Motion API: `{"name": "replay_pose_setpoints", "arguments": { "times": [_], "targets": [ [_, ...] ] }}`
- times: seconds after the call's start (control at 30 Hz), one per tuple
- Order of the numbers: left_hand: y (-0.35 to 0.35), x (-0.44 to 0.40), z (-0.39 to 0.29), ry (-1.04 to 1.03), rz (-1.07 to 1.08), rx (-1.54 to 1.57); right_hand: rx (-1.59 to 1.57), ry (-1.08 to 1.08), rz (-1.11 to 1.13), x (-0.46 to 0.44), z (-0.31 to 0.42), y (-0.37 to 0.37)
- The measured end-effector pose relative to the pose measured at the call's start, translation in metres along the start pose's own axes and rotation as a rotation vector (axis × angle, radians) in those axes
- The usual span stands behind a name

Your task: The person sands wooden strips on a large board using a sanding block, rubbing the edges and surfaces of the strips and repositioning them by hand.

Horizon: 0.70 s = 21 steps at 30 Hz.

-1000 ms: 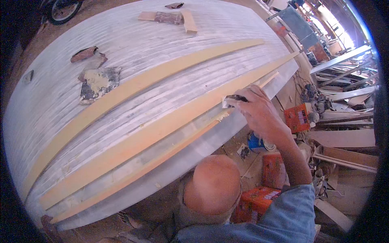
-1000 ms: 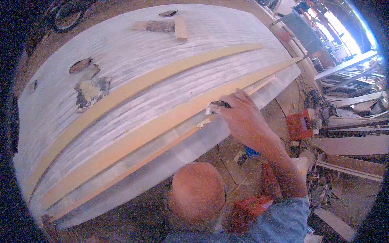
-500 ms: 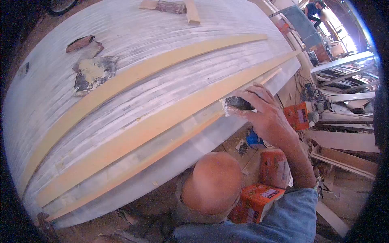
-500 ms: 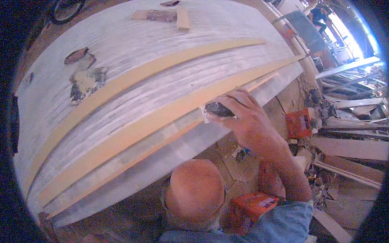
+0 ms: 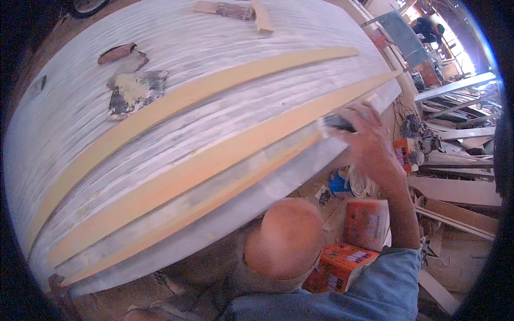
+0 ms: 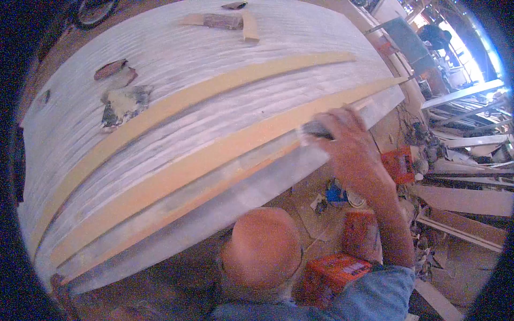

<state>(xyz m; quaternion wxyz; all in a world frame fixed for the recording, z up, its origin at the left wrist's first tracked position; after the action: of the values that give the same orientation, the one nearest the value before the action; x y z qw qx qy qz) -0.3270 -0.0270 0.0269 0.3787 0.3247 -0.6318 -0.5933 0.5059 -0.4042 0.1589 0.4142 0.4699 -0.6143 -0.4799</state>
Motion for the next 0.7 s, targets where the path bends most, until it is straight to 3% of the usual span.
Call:
{"name": "replay_pose_setpoints", "arguments": {
  "times": [0.03, 0.07, 0.17, 0.53, 0.6, 0.67, 0.7],
  "targets": [
    [-0.001, 0.001, 0.000, 0.001, -0.005, 0.006, 0.067, -0.121, 0.019, 0.006, -0.010, 0.002],
    [-0.003, 0.005, 0.002, 0.003, -0.008, 0.009, 0.065, -0.109, 0.018, 0.012, -0.012, 0.000],
    [-0.006, 0.012, -0.001, 0.006, -0.018, 0.012, -0.315, -0.267, -0.147, 0.022, -0.010, -0.007],
    [-0.010, 0.037, -0.009, -0.021, -0.102, 0.040, -0.234, -0.151, -0.197, -0.008, 0.021, -0.015],
    [0.017, 0.031, -0.067, 0.000, -0.110, 0.016, -0.240, -0.119, -0.189, -0.010, 0.023, -0.015],
    [0.035, 0.026, -0.085, 0.045, -0.116, -0.037, -0.247, -0.150, -0.185, -0.010, 0.022, -0.021],
    [0.029, 0.025, -0.078, 0.184, -0.137, 0.158, -0.291, -0.103, -0.229, -0.007, 0.014, -0.029]
  ]
}}
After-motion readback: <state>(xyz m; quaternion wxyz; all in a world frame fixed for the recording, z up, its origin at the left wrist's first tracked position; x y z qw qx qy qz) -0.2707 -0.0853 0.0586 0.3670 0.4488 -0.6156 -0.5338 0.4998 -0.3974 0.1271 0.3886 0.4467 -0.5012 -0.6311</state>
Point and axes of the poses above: each hand's wrist, its own x-axis away from the middle knuckle, its own y-axis out of the back of the hand, z = x × y, the point moved 2 cm from there along -x, towards the middle knuckle, and after that the axes turned 5 degrees about z, right-handed, at the moved point
